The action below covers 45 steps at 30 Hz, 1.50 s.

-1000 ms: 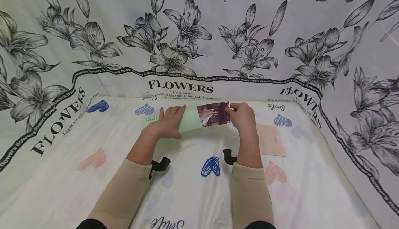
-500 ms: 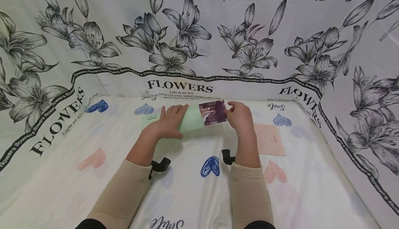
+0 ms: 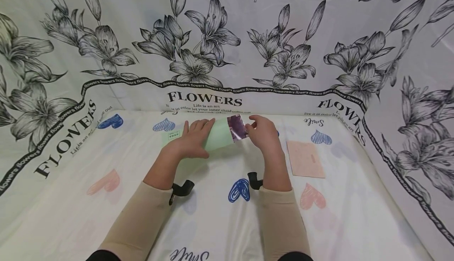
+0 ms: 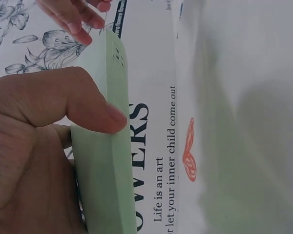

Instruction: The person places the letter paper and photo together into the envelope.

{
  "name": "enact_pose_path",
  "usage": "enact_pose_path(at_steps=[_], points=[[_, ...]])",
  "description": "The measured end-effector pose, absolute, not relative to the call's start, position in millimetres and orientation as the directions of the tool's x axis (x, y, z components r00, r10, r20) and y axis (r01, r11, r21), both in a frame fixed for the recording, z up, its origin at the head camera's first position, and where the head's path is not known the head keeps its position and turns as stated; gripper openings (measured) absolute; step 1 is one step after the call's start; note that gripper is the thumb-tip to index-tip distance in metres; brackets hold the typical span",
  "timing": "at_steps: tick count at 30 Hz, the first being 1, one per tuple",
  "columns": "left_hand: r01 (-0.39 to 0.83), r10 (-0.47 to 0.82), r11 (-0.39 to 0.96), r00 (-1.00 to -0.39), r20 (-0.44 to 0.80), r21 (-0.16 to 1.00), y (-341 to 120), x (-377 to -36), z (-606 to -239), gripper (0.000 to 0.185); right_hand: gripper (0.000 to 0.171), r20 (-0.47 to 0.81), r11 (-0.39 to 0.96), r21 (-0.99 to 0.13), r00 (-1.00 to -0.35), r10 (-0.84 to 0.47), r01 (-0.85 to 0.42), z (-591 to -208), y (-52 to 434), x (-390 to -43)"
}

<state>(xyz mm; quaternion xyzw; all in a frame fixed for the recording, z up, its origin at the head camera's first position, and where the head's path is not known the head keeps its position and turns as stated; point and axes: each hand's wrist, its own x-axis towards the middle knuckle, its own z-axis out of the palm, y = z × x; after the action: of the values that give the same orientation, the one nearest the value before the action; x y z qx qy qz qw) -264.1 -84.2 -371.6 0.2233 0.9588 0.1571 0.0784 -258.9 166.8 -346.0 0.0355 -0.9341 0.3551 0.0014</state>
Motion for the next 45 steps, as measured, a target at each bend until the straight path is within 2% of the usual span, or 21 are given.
enact_pose_path(at_steps=[14,24,36,45], points=[[0.420,0.466,0.834,-0.883,-0.050,0.357,-86,-263,-369,0.119,0.049,0.030,0.743,-0.659,-0.991,-0.132,-0.119,-346,153,-259],[0.422,0.468,0.828,-0.883,-0.039,0.368,-86,-262,-367,0.118,0.048,0.039,0.699,-0.705,-0.990,-0.133,-0.121,-344,148,-257],[0.449,0.485,0.805,-0.875,0.006,0.387,-84,-260,-367,0.116,0.046,0.042,0.659,-0.733,-0.978,-0.205,-0.169,-345,143,-258],[0.465,0.493,0.800,-0.869,0.026,0.379,-83,-259,-364,0.115,0.052,0.085,0.583,-0.797,-0.984,-0.156,-0.161,-343,140,-258]])
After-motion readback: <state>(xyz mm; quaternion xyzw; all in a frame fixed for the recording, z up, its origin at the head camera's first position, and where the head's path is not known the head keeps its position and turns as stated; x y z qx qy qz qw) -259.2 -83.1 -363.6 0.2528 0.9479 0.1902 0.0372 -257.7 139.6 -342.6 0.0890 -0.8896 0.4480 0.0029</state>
